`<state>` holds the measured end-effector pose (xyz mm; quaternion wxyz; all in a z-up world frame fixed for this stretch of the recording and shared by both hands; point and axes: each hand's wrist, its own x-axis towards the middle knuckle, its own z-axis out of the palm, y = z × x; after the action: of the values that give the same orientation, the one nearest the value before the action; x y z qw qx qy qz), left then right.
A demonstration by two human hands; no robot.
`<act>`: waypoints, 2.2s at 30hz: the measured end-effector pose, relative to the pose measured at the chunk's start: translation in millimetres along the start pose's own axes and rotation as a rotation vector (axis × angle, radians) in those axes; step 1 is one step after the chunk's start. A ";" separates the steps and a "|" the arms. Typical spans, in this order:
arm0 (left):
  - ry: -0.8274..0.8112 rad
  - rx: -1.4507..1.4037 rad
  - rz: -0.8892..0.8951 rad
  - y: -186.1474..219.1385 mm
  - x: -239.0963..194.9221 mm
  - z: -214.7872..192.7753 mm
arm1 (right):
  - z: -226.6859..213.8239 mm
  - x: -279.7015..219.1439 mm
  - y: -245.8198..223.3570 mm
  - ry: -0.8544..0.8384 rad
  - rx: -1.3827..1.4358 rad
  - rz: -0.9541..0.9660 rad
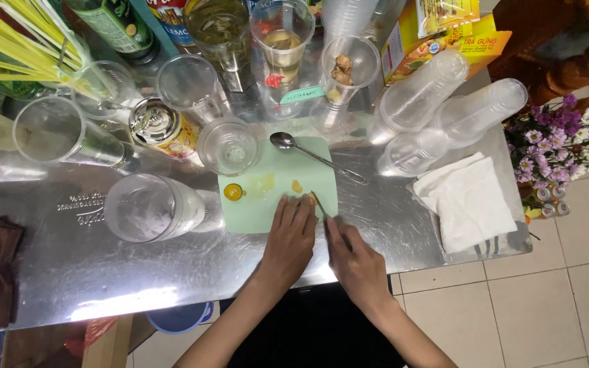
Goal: Preparing a beverage by shaking ingredients in a metal shaker, pouring, and cutting a small ingredient on a board.
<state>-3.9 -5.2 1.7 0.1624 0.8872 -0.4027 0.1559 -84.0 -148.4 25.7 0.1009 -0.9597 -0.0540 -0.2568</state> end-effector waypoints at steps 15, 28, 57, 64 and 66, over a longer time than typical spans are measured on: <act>-0.006 -0.086 -0.060 -2.9 -2.0 -1.6 | 2.0 -0.5 2.7 0.053 0.137 0.042; -0.033 -0.056 -0.025 0.4 -1.0 0.4 | 1.9 6.4 -2.3 -0.045 -0.006 -0.018; -0.039 -0.220 -0.076 -1.4 -7.2 3.5 | -1.5 -0.2 4.0 0.007 0.116 -0.003; -0.061 -0.206 -0.094 -0.3 -6.0 2.9 | 8.4 7.0 3.7 -0.026 0.013 -0.041; -0.053 -0.212 -0.103 -1.1 -7.1 2.1 | 6.1 6.2 0.3 -0.040 0.002 -0.059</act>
<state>-7.1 -0.7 -3.2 0.2524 0.8884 -0.3749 0.0805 -75.7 -147.1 23.6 0.0933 -0.9625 -0.0848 -0.2402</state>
